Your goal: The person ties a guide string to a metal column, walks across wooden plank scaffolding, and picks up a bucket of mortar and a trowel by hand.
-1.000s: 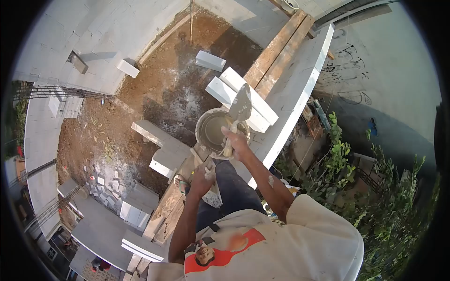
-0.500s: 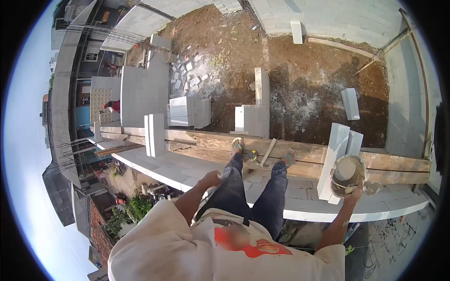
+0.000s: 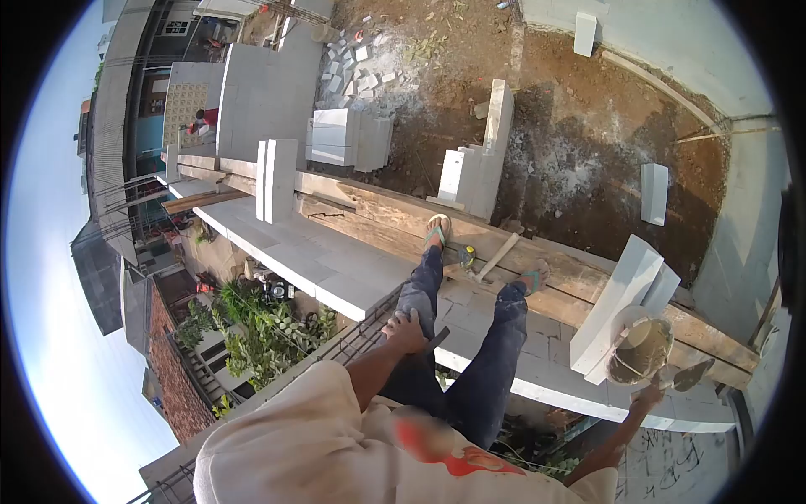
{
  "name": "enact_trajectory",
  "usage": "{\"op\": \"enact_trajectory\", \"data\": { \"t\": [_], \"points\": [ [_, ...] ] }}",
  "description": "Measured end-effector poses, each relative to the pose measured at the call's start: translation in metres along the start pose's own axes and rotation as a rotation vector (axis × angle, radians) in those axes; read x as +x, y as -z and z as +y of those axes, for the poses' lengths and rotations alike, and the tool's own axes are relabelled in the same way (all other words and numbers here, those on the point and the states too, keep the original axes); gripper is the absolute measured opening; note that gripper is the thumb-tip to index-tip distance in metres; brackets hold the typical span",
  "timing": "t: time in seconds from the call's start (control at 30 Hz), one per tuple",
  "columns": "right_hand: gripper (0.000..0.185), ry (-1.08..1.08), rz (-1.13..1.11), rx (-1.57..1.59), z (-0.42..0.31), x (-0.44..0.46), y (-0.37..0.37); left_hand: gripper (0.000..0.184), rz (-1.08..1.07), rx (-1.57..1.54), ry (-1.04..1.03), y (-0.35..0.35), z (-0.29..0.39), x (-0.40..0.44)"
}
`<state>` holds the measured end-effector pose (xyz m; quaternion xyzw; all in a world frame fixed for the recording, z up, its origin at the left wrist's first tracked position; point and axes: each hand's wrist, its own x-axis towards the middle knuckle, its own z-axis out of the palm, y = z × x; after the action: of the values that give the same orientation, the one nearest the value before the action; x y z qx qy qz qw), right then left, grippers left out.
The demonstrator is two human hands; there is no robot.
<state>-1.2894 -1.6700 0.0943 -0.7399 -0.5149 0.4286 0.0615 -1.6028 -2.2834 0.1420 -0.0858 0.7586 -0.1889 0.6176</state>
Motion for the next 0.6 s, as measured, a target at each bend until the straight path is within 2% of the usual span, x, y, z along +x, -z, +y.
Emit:
{"op": "enact_trajectory", "data": {
  "t": [0.03,0.1,0.13,0.17,0.27,0.3,0.33,0.37,0.43,0.47,0.5,0.6],
  "points": [
    [0.054,0.096,0.087,-0.518,0.004,-0.012,0.008,0.102,0.076,-0.013,-0.005,-0.009,-0.003,0.011],
    [0.064,0.313,0.284,-0.877,0.01,-0.049,-0.019,0.104,0.095,-0.049,-0.012,-0.003,-0.005,0.02],
    [0.065,0.466,0.335,-0.762,0.029,-0.068,-0.038,0.106,0.107,-0.048,-0.016,0.001,-0.005,0.025],
    [0.06,0.44,0.07,-0.447,0.009,-0.102,-0.074,0.108,0.122,-0.052,-0.018,0.004,-0.003,0.032],
    [0.03,0.344,-0.334,-0.319,-0.008,-0.174,-0.195,0.106,0.243,-0.099,-0.027,0.012,-0.003,0.051],
    [0.028,0.47,-0.495,-0.45,0.03,-0.158,-0.225,0.104,0.261,-0.12,-0.029,0.015,-0.005,0.06],
    [0.035,0.323,-0.567,-0.606,0.024,-0.176,-0.27,0.097,0.289,-0.119,-0.031,0.016,-0.007,0.071],
    [0.045,0.353,-0.682,-0.721,0.043,-0.174,-0.315,0.097,0.262,-0.115,-0.042,0.016,-0.01,0.082],
    [0.049,0.649,-0.839,-0.84,0.08,-0.174,-0.401,0.089,0.29,-0.16,-0.069,0.015,-0.017,0.108],
    [0.049,0.75,-0.918,-0.877,0.104,-0.167,-0.44,0.079,0.358,-0.201,-0.084,0.005,-0.023,0.123],
    [0.05,0.853,-0.998,-0.906,0.123,-0.161,-0.476,0.079,0.342,-0.2,-0.085,0.0,-0.026,0.132],
    [0.049,0.9,-1.152,-1.063,0.173,-0.138,-0.577,0.064,0.428,-0.313,-0.13,0.001,-0.034,0.152]
  ]
}}
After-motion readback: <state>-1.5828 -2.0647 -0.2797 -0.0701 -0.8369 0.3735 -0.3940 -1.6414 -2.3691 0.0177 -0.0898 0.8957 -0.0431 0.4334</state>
